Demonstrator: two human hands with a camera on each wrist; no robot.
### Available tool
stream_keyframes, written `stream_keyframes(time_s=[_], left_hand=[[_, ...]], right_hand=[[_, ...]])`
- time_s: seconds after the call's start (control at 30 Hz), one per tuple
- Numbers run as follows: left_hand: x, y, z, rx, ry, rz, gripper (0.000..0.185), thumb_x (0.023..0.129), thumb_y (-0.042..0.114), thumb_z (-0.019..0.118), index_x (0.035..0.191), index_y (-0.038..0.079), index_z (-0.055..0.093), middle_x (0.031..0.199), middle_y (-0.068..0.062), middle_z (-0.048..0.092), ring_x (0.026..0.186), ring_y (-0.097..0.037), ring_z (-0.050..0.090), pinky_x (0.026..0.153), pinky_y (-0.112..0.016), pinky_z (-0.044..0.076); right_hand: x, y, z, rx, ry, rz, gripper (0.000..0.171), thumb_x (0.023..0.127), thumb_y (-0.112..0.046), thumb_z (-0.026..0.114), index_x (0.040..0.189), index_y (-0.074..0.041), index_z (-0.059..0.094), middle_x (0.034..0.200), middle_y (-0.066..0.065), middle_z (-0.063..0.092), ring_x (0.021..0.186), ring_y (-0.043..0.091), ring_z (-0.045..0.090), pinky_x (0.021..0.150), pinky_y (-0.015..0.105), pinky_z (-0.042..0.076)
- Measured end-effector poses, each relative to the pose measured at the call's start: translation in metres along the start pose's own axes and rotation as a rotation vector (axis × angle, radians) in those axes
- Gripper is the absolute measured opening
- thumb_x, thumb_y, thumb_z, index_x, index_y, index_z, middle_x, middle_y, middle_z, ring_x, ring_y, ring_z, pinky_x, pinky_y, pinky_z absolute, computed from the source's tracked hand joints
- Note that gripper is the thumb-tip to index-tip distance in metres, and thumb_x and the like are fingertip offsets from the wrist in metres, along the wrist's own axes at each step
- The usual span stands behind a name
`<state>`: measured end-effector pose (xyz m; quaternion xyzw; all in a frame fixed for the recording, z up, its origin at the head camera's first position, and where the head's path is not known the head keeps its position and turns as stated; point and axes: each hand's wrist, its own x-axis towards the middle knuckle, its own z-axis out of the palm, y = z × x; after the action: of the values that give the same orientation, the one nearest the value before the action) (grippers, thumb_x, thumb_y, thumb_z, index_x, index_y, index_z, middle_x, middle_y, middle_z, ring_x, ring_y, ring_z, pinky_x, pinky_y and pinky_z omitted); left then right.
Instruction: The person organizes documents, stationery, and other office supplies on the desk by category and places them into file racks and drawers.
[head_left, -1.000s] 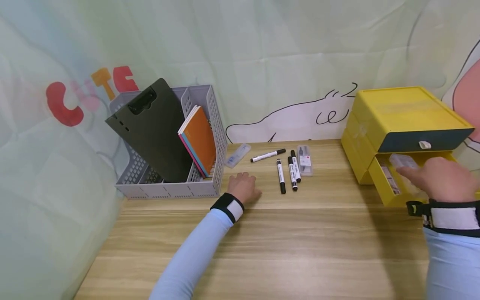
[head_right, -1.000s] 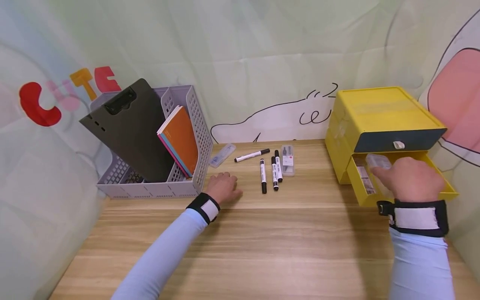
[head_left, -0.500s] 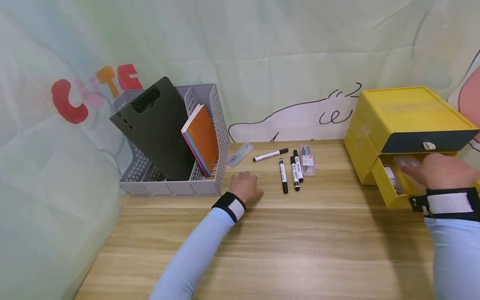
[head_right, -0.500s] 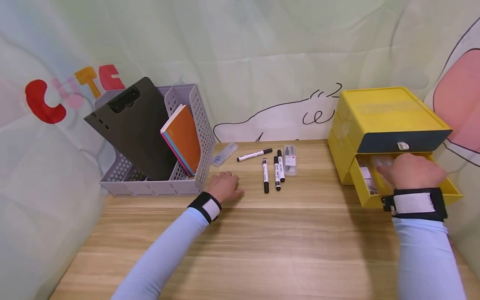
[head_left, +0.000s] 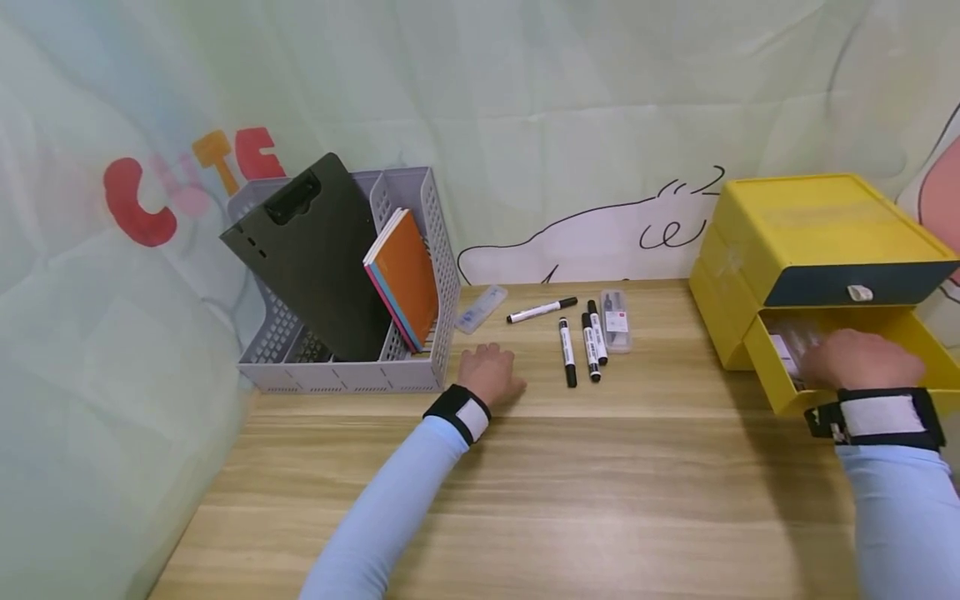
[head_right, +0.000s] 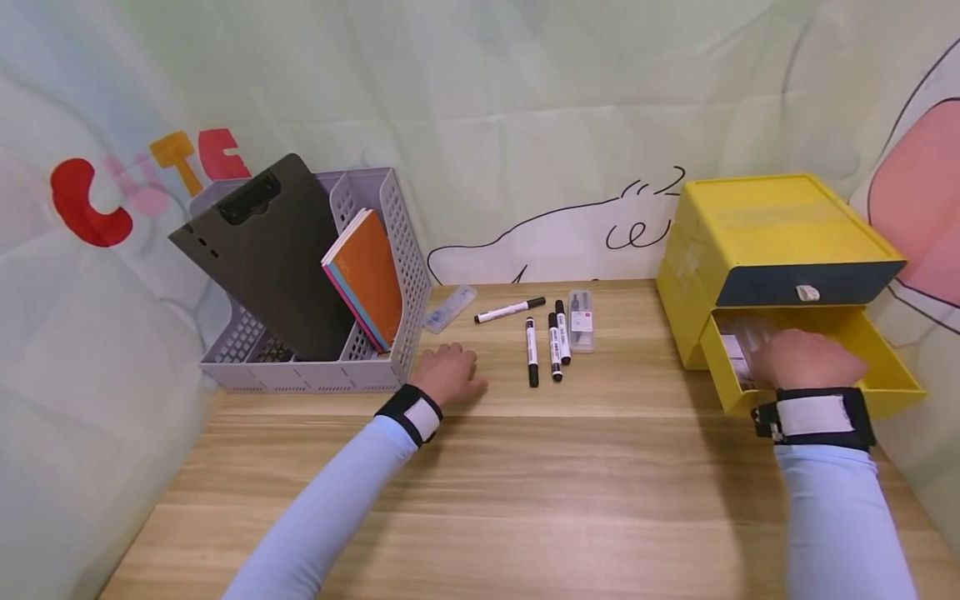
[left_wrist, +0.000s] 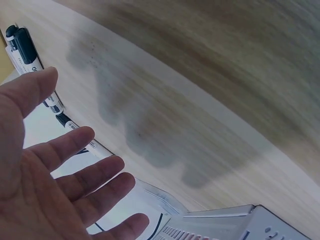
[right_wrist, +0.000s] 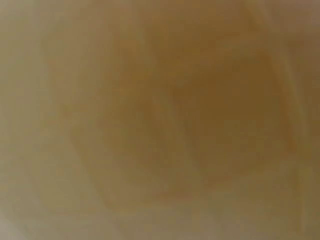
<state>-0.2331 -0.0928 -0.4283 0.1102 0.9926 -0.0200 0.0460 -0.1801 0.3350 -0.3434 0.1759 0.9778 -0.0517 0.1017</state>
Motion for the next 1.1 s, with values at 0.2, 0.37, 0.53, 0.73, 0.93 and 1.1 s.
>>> stream_keyframes(time_s=[0.2, 0.37, 0.53, 0.73, 0.93, 1.1], left_hand=[[0.003, 0.002, 0.000, 0.007, -0.004, 0.006, 0.051, 0.091, 0.048, 0.066, 0.125, 0.010, 0.066, 0.116, -0.012, 0.063, 0.111, -0.030, 0.057, 0.095, -0.049, 0.043], [0.005, -0.001, -0.002, 0.019, 0.016, 0.001, 0.051, 0.091, 0.048, 0.067, 0.123, 0.009, 0.066, 0.116, -0.013, 0.063, 0.111, -0.031, 0.057, 0.097, -0.051, 0.043], [0.010, -0.005, -0.003, 0.026, 0.028, -0.024, 0.050, 0.090, 0.047, 0.068, 0.121, 0.008, 0.067, 0.114, -0.014, 0.063, 0.110, -0.032, 0.058, 0.094, -0.051, 0.044], [0.020, -0.014, -0.001, 0.029, 0.052, -0.078, 0.050, 0.089, 0.046, 0.069, 0.118, 0.006, 0.068, 0.114, -0.016, 0.063, 0.111, -0.033, 0.057, 0.096, -0.052, 0.042], [0.033, -0.024, 0.005, 0.008, 0.087, -0.120, 0.053, 0.088, 0.043, 0.070, 0.120, 0.000, 0.067, 0.124, -0.023, 0.059, 0.119, -0.038, 0.054, 0.101, -0.054, 0.040], [0.039, -0.029, 0.007, 0.000, 0.114, -0.166, 0.058, 0.087, 0.039, 0.072, 0.123, -0.006, 0.063, 0.131, -0.027, 0.054, 0.121, -0.039, 0.053, 0.099, -0.051, 0.044]], right_hand=[[-0.002, 0.001, 0.001, 0.004, -0.018, 0.019, 0.049, 0.085, -0.032, 0.064, 0.082, 0.015, 0.056, 0.071, 0.025, 0.053, 0.073, 0.043, 0.052, 0.066, 0.052, 0.044], [-0.003, 0.000, 0.003, 0.002, -0.006, 0.044, 0.052, 0.086, -0.033, 0.065, 0.086, 0.018, 0.054, 0.071, 0.026, 0.053, 0.073, 0.043, 0.052, 0.068, 0.053, 0.044], [-0.009, -0.007, 0.000, 0.013, 0.024, 0.032, 0.056, 0.092, -0.036, 0.060, 0.090, 0.019, 0.053, 0.070, 0.025, 0.053, 0.071, 0.043, 0.051, 0.066, 0.054, 0.045], [-0.025, -0.030, -0.006, 0.089, 0.165, -0.050, 0.048, 0.099, -0.034, 0.050, 0.089, 0.013, 0.054, 0.061, 0.020, 0.051, 0.060, 0.041, 0.051, 0.055, 0.052, 0.043], [-0.044, -0.064, -0.002, 0.128, 0.331, -0.168, 0.053, 0.095, -0.036, 0.057, 0.065, 0.008, 0.057, 0.056, 0.019, 0.049, 0.055, 0.039, 0.052, 0.051, 0.052, 0.042], [-0.054, -0.096, 0.016, 0.103, 0.406, -0.273, 0.053, 0.093, -0.036, 0.063, 0.061, 0.005, 0.056, 0.058, 0.019, 0.050, 0.057, 0.039, 0.053, 0.058, 0.056, 0.045]])
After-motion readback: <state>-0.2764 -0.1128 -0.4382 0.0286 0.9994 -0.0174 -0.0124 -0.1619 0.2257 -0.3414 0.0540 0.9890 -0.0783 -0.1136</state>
